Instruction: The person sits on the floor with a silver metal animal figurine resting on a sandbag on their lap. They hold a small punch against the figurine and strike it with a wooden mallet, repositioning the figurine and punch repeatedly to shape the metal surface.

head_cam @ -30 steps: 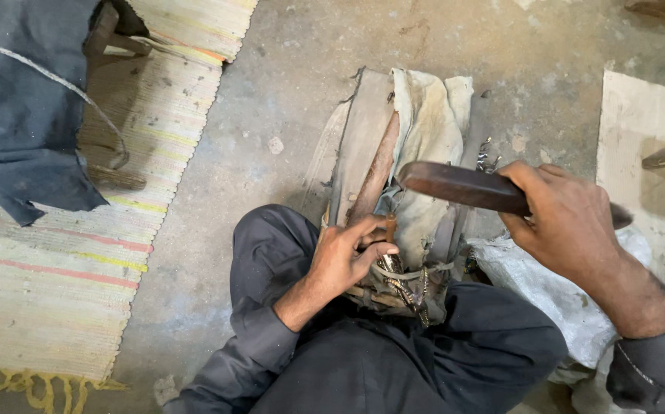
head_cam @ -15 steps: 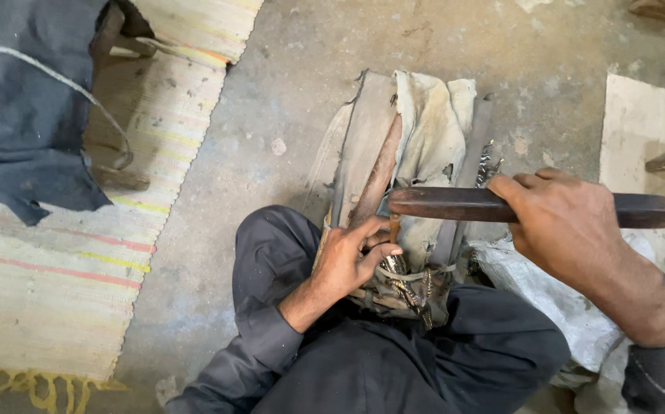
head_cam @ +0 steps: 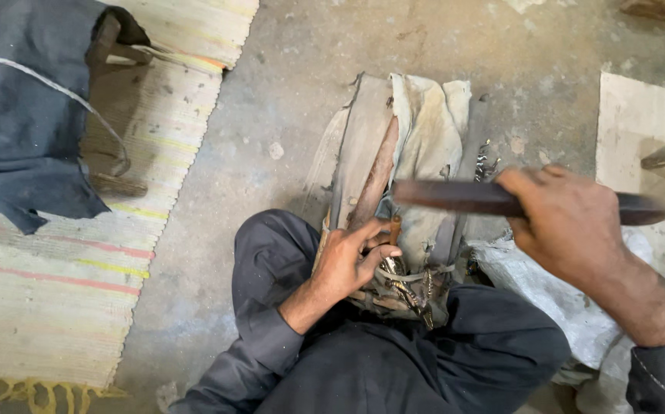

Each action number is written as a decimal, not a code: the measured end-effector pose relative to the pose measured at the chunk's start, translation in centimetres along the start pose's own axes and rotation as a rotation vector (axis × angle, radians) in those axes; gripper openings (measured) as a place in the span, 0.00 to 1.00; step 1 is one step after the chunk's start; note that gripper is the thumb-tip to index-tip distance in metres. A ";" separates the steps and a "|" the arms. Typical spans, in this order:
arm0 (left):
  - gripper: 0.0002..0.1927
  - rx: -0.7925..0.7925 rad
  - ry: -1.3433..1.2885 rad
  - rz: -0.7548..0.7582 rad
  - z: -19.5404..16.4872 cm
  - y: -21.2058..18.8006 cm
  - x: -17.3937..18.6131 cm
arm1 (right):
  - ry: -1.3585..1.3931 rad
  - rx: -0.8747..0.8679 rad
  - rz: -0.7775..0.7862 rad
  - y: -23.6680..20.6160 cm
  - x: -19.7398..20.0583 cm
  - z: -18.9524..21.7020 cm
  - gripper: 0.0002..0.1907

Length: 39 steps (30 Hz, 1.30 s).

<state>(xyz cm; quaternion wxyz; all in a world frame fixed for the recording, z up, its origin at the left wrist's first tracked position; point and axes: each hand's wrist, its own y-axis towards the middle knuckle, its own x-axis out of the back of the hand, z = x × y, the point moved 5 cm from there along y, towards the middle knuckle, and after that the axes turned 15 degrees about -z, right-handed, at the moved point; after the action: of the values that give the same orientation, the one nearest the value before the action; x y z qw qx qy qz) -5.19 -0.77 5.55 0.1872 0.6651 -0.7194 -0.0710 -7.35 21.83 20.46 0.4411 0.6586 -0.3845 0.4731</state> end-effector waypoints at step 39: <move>0.19 0.008 0.060 0.051 -0.3 1.5 0.1 | 0.079 -0.111 0.047 0.3 -1.7 -1.6 0.19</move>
<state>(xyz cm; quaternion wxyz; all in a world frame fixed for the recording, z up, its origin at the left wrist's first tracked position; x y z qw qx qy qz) -6.52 -0.70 6.40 0.2080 0.6493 -0.7303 -0.0434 -8.49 23.46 19.12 0.4803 0.6047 -0.4079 0.4871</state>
